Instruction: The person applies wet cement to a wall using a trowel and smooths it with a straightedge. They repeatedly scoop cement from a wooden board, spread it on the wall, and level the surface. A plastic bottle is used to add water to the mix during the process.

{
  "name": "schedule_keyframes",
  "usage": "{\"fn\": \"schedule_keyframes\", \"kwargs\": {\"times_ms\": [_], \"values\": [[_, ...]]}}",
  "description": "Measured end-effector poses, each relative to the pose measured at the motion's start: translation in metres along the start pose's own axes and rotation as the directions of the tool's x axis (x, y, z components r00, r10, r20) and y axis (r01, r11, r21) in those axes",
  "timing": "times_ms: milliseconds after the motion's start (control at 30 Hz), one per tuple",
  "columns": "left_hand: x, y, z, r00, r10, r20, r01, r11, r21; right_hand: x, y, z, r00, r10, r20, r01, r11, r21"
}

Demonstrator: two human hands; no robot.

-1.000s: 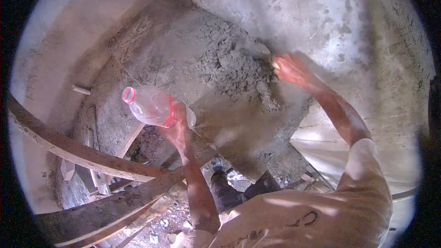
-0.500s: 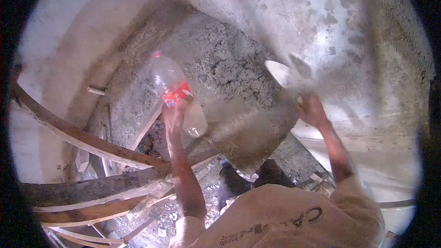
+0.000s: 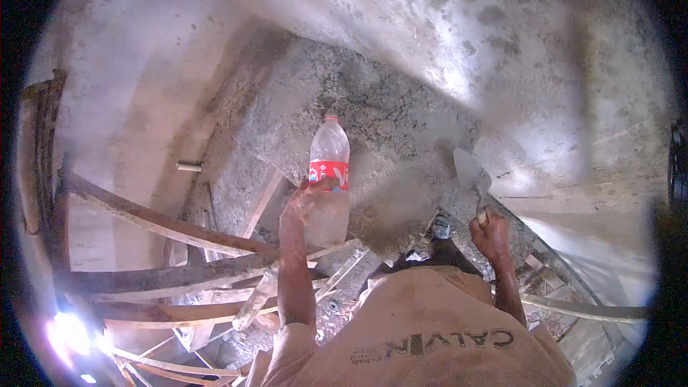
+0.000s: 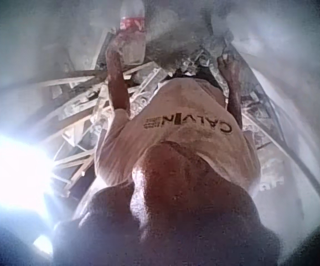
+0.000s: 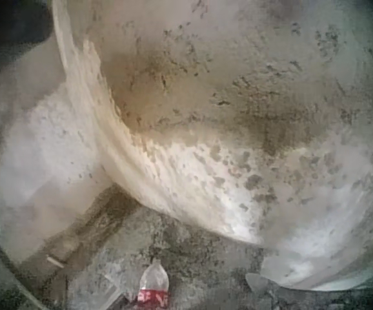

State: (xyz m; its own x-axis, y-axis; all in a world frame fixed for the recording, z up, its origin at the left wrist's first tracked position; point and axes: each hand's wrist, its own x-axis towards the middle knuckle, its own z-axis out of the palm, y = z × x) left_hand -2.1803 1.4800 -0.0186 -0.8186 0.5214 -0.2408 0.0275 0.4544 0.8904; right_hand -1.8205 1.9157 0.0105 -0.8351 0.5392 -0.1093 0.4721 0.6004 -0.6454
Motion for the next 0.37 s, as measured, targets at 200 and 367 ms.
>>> {"fn": "schedule_keyframes", "kwargs": {"times_ms": [200,367], "values": [[0.029,0.009,-0.005,0.918,-0.387,0.091,0.397,0.902,-0.172,0.022,-0.013,-0.029,0.995,0.067,-0.070,-0.062,0.996,0.062],[0.016,-0.040,-0.029,0.905,-0.345,0.248,0.424,0.699,-0.575,0.036,0.004,-0.035,0.992,-0.014,-0.128,0.007,0.999,-0.048]]}}
